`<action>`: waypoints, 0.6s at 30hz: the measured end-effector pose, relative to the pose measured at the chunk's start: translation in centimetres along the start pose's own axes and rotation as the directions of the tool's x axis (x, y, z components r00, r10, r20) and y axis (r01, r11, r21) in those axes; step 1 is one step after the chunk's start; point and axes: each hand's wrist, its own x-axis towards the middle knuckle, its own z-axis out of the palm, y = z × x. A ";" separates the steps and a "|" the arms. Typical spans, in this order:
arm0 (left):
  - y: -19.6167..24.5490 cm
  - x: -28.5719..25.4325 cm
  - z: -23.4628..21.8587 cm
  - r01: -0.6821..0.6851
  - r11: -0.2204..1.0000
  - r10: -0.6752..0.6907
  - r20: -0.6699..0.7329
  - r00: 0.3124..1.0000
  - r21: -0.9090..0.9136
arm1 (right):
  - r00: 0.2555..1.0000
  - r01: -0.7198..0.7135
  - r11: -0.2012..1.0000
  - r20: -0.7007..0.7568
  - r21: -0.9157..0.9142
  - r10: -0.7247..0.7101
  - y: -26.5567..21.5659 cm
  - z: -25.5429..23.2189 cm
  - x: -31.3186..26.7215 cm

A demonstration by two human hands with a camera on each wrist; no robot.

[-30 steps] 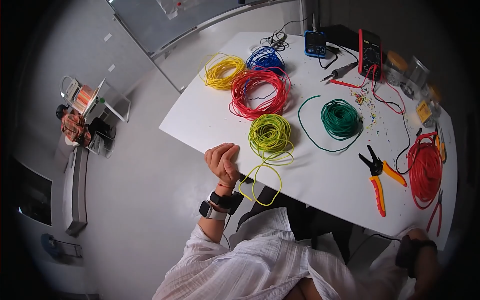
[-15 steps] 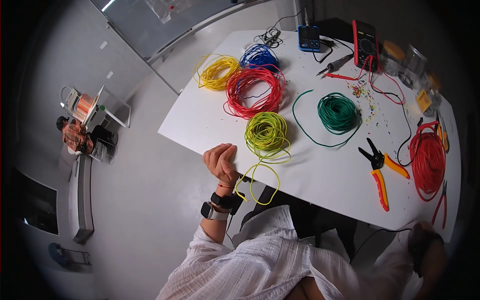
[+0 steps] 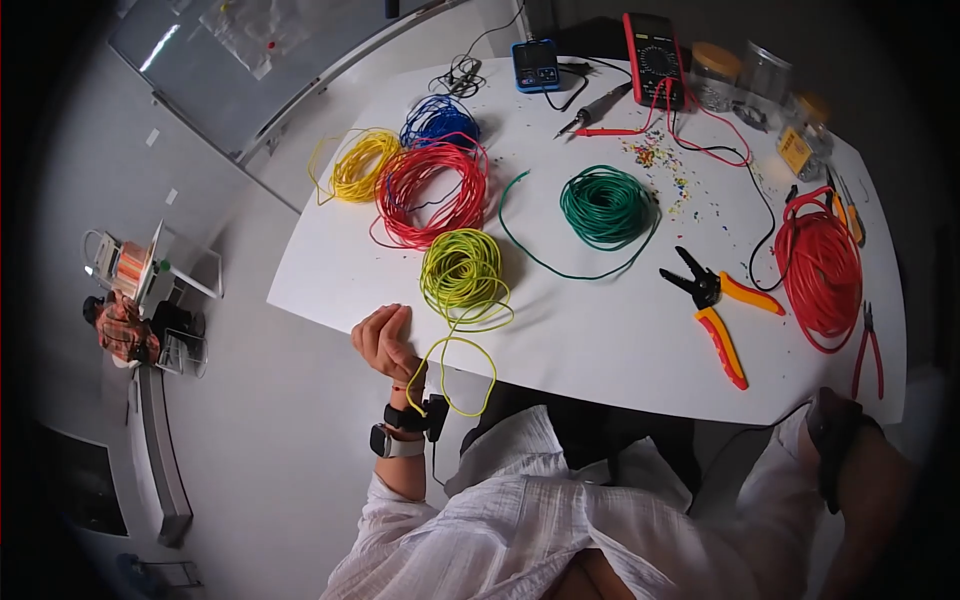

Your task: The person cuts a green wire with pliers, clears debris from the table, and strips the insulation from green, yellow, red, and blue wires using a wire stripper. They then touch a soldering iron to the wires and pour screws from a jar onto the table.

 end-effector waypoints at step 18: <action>0.1 0.1 -0.2 0.012 1.000 -0.012 0.004 1.000 0.006 | 0.958 -0.245 0.689 0.059 0.683 0.282 -0.6 -0.5 -0.6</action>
